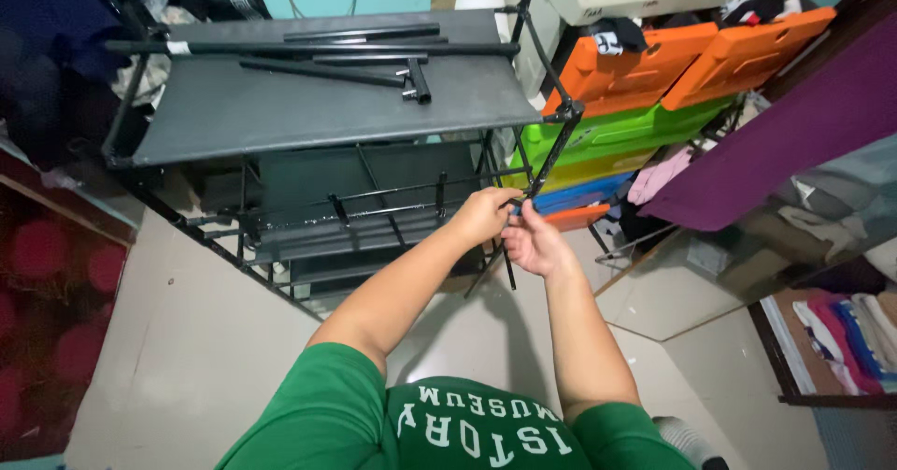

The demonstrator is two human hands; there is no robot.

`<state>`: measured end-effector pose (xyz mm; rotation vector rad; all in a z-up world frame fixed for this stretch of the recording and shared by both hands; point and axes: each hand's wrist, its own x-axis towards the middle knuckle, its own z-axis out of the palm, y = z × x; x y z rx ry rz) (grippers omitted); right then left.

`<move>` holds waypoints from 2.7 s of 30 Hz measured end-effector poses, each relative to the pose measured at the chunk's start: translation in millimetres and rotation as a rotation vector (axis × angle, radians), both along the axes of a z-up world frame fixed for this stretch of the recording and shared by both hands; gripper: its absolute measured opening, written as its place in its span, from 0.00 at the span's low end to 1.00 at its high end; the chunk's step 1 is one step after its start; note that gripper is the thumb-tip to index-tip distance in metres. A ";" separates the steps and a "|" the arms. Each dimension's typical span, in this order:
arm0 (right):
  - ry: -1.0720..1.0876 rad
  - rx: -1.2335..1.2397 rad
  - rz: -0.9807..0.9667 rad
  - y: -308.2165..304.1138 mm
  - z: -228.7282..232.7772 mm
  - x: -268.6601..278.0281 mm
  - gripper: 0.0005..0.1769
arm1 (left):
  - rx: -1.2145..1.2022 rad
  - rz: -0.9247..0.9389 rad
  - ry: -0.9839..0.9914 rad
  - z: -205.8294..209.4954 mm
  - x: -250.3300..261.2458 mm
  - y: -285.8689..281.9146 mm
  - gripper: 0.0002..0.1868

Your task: The person assembles a black metal shelving unit by inserting and connecting multiple metal poles into the frame. They then pick up and fold a dark cloth item from a nearby pile.

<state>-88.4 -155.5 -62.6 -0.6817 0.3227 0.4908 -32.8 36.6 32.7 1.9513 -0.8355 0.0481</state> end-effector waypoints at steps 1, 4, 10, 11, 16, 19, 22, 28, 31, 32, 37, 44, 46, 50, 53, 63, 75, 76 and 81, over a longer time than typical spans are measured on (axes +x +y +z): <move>-0.248 -0.502 -0.204 4.9 -1.2 -0.1 0.26 | 0.120 0.004 0.012 7.2 3.6 -0.6 0.17; -0.728 -1.319 -0.513 18.1 -4.1 2.5 0.37 | 0.334 0.032 0.006 26.5 18.0 -5.7 0.17; -0.641 -0.927 -0.439 23.0 -3.7 10.0 0.31 | 0.219 -0.042 -0.025 30.4 38.5 -24.3 0.20; -0.705 -0.955 -0.437 21.8 -1.0 16.3 0.30 | 0.224 -0.029 -0.019 28.9 43.1 -24.3 0.21; -0.479 -0.652 -0.416 19.4 -1.4 11.5 0.25 | 0.097 0.023 0.031 9.9 49.0 -19.3 0.35; -0.322 -0.487 -0.378 23.7 3.9 11.3 0.21 | 0.306 0.190 -0.120 8.6 49.5 -16.6 0.28; -0.293 -0.353 -0.339 30.1 8.2 12.2 0.19 | 0.560 0.210 -0.029 11.7 49.3 -15.3 0.25; -0.302 -0.237 -0.317 38.4 16.1 22.0 0.16 | 0.662 0.183 0.188 21.1 56.5 -18.2 0.22; -0.360 -0.224 -0.308 41.7 20.7 25.7 0.16 | 0.618 0.200 0.202 18.6 55.8 -19.0 0.19; -0.395 -0.205 -0.297 42.1 21.7 26.0 0.16 | 0.618 0.208 0.197 16.6 54.8 -19.7 0.19; -0.448 -0.206 -0.307 44.5 20.4 24.9 0.18 | 0.558 0.241 0.142 12.6 51.7 -20.7 0.17; -0.468 -0.447 -0.432 46.7 -18.8 32.1 0.21 | 0.586 0.296 0.127 16.3 42.4 -24.6 0.18; -0.464 -0.548 -0.489 46.6 -34.8 37.7 0.22 | 0.580 0.334 0.106 15.5 42.9 -28.0 0.17; -0.496 -0.708 -0.546 50.8 -60.3 39.0 0.22 | 0.560 0.393 0.095 8.8 40.2 -28.3 0.14; -0.478 -0.730 -0.591 57.1 -64.5 35.7 0.20 | 0.582 0.374 0.105 9.7 41.0 -30.0 0.16; -0.338 -0.142 -0.476 66.7 14.9 11.0 0.19 | 0.653 0.273 0.181 34.0 44.2 -21.9 0.22; -0.172 -0.045 -0.318 12.7 -45.6 62.3 0.05 | 0.846 0.114 0.341 50.6 58.3 -22.8 0.23; -0.186 -0.036 -0.346 15.1 -47.9 62.1 0.05 | 0.861 0.112 0.325 50.4 56.0 -22.8 0.24; -0.170 0.009 -0.425 21.8 -42.0 60.1 0.03 | 0.803 0.139 0.228 44.0 54.1 -22.2 0.22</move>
